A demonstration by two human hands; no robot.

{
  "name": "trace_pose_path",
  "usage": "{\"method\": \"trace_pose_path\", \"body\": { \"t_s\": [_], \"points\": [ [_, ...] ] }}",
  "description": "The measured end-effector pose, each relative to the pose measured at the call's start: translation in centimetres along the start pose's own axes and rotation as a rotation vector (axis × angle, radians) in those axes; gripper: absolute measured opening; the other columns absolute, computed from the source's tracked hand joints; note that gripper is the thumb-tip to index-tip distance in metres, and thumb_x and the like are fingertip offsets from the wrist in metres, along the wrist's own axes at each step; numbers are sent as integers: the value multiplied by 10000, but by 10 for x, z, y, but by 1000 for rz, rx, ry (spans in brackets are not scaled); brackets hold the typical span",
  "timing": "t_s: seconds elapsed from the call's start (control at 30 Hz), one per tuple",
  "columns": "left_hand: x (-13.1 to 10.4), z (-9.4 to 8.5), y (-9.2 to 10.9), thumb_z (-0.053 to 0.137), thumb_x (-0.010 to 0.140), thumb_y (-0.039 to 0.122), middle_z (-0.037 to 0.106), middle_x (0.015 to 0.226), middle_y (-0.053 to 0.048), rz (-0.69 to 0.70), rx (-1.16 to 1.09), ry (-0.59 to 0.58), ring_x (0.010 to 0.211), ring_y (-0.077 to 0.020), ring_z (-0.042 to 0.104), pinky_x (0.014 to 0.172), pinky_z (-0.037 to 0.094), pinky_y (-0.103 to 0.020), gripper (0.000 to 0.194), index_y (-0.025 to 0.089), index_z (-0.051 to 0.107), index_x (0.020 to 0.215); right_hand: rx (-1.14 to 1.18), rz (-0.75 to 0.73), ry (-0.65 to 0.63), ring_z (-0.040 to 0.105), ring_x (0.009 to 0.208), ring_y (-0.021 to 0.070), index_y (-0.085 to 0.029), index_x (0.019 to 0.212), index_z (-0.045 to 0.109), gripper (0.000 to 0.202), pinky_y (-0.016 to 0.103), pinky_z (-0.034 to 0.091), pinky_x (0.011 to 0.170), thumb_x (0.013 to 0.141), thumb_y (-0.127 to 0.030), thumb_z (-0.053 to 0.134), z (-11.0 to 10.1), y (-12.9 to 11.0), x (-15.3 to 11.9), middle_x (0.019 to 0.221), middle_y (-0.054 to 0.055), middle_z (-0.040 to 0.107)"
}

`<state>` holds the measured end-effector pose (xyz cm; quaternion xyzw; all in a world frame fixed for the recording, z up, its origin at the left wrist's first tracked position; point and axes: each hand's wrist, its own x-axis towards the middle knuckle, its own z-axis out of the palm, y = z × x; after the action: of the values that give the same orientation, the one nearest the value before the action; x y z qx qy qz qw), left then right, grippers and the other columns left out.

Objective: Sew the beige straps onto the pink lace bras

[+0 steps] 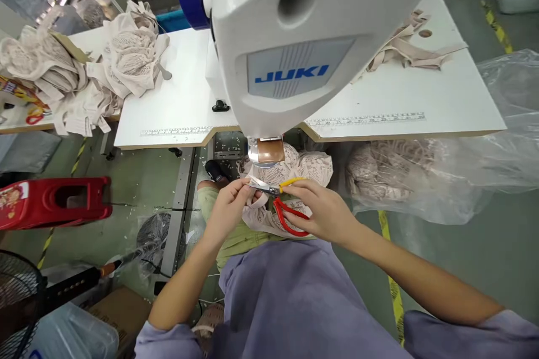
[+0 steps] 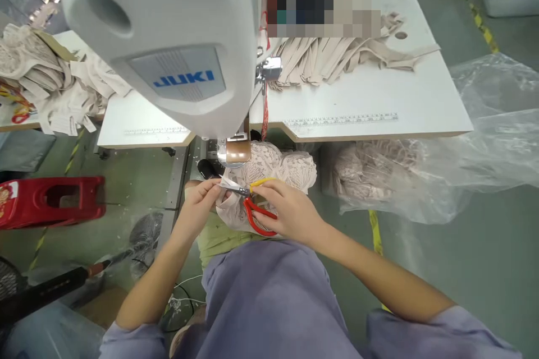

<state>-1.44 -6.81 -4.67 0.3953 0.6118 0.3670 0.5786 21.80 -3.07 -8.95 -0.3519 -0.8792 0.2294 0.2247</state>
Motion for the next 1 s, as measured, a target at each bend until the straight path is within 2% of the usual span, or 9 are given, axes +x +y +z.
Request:
{"method": "trace_pose_path", "body": {
  "t_s": [0.1,0.2,0.33,0.4,0.53,0.7,0.83,1.0],
  "points": [
    [-2,2,2,459,952,257,626,811,-5,27,36,39,786,-131,561,753,438,-240,199,170,633,909,63,-7,-29,699,974,226,-207,1234,587,325,318,582,691,928,-314,593,3,1,7,1188,123,685],
    [-1,1,2,424,921,181,555,804,9,15,-6,46,785,-119,517,746,411,-224,180,179,593,857,146,45,-67,695,825,182,-246,1235,595,300,289,552,636,937,-275,582,4,4,2,1089,73,717],
    [3,-7,2,445,979,323,438,717,40,16,-91,15,657,-94,393,640,341,-214,227,181,550,837,241,127,9,591,630,134,-284,1232,582,330,266,487,560,904,-247,598,4,9,-14,958,31,694],
    [5,-10,1,475,986,391,421,693,49,40,-106,15,624,-86,363,617,324,-214,282,181,519,803,273,133,33,587,664,143,-272,1225,566,379,275,489,579,853,-245,632,4,10,-19,995,44,672],
    [7,-12,0,549,962,405,508,683,37,69,-73,45,610,-81,417,602,348,-209,283,175,546,798,289,131,6,606,749,168,-259,1228,545,449,301,509,633,798,-262,675,11,3,-18,1063,67,656],
    [8,-10,0,575,948,416,590,692,13,54,-29,42,643,-93,520,629,422,-208,271,162,614,864,353,132,16,593,728,159,-252,1227,546,457,303,516,631,798,-271,701,24,-4,-3,1076,74,659],
    [8,-12,1,564,952,390,619,706,1,57,10,44,654,-100,551,628,442,-211,251,160,639,884,388,138,20,653,846,194,-256,1219,567,407,320,546,686,830,-270,688,30,-2,4,1111,78,676],
    [8,-15,1,552,956,354,623,709,1,66,48,57,643,-97,548,625,444,-209,231,167,625,842,448,229,-33,688,962,213,-284,1244,605,379,341,569,782,872,-303,675,28,-2,3,1148,59,699]
  ]
}}
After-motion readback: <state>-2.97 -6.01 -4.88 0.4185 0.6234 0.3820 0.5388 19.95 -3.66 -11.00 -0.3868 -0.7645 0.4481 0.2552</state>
